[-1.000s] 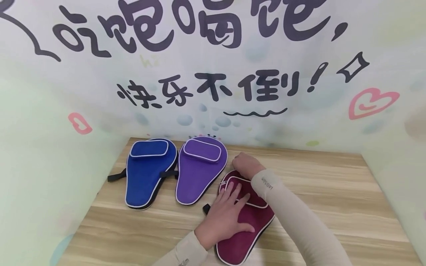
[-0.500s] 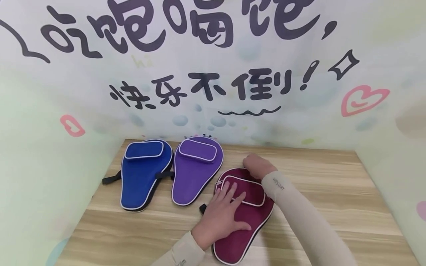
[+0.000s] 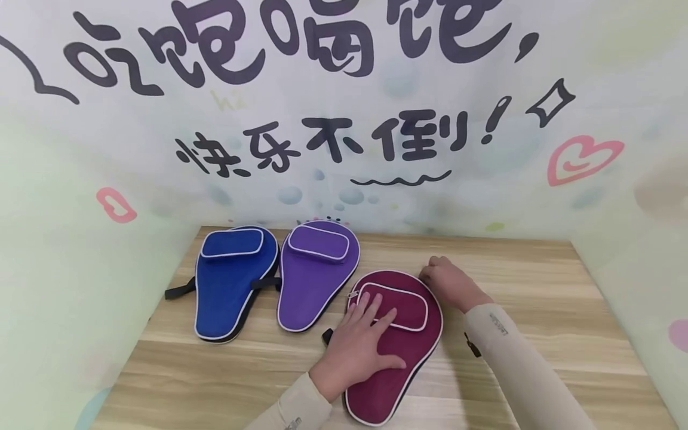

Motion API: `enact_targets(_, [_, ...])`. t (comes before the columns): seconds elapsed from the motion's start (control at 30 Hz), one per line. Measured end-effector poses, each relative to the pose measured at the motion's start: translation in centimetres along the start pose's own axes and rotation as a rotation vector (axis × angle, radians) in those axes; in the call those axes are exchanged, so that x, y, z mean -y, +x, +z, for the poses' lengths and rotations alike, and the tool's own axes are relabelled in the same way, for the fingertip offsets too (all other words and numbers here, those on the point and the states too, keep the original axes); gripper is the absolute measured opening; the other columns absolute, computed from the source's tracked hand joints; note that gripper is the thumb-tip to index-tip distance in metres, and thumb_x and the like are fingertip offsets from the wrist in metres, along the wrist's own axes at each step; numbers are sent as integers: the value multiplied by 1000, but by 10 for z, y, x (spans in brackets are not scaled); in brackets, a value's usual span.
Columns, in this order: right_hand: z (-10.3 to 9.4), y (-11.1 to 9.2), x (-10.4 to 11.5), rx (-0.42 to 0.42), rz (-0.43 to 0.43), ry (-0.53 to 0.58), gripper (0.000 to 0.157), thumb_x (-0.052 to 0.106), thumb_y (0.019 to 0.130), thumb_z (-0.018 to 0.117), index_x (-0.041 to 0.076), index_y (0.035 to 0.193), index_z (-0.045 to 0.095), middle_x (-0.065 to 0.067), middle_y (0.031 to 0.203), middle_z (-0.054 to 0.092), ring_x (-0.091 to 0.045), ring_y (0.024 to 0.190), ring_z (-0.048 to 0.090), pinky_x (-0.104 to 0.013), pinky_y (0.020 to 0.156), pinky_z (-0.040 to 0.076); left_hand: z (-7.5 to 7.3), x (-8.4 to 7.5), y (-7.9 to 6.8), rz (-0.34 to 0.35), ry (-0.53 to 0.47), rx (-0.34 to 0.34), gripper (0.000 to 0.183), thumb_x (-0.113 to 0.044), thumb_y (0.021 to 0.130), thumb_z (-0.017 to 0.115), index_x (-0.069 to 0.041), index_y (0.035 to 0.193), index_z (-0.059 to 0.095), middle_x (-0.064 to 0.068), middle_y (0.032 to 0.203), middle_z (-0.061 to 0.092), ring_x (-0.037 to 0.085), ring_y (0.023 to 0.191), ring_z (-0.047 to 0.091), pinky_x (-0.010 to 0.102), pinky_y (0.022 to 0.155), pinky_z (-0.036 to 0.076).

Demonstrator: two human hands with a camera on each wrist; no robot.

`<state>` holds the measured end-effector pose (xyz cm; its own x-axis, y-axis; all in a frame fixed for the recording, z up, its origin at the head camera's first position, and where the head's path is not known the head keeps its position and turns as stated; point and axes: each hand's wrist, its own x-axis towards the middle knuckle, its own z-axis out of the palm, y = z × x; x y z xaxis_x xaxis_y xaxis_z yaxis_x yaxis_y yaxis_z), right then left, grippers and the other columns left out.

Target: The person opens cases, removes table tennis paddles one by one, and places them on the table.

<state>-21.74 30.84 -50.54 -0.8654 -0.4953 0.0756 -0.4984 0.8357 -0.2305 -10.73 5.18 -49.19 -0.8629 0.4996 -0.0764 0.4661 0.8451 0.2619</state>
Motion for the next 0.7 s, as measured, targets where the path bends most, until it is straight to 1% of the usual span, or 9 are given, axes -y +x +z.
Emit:
enact_targets(0.1, [4, -10, -4, -33, 26, 51, 16, -2, 95, 65, 5, 102, 77, -4, 91, 62, -18, 85, 61, -38, 77, 57, -1, -1, 2, 1, -2, 3, 92, -80, 80, 63, -34, 156, 42, 5, 170, 29, 27, 161, 16, 44, 129, 24])
enact_targets(0.2, [6, -18, -4, -28, 57, 68, 16, 0, 98, 61, 4, 104, 74, -7, 99, 65, -24, 93, 65, -44, 85, 58, -1, -1, 5, 6, -3, -5, 92, -80, 80, 63, -33, 156, 42, 6, 169, 29, 28, 161, 17, 44, 128, 25])
enact_targets(0.3, [7, -23, -5, -30, 104, 74, 15, 1, 100, 59, 4, 106, 72, -9, 102, 68, -28, 98, 66, -48, 90, 58, 0, 0, 9, 11, 10, -26, 92, -80, 80, 61, -31, 156, 43, 7, 168, 31, 29, 160, 20, 45, 128, 26])
enact_targets(0.43, [10, -29, -7, -77, 161, 104, 14, 1, 99, 59, 4, 105, 71, -9, 98, 68, -27, 94, 67, -48, 86, 58, 2, 1, 18, 2, 24, -41, 91, -81, 81, 59, -31, 156, 44, 8, 168, 32, 30, 160, 21, 46, 128, 26])
enact_targets(0.57, [14, -35, -11, -137, 165, 107, 11, 1, 98, 61, 5, 101, 71, -8, 94, 69, -25, 90, 67, -47, 83, 58, 3, 3, 26, -18, 14, -39, 91, -82, 82, 59, -31, 156, 43, 8, 168, 31, 31, 160, 20, 47, 128, 26])
enact_targets(0.7, [15, -45, -15, -173, 170, 102, 9, -1, 96, 63, 4, 99, 70, -8, 93, 68, -25, 89, 66, -47, 82, 57, 3, 3, 34, -37, -2, -36, 91, -82, 81, 59, -32, 156, 42, 7, 169, 31, 30, 160, 18, 46, 128, 25])
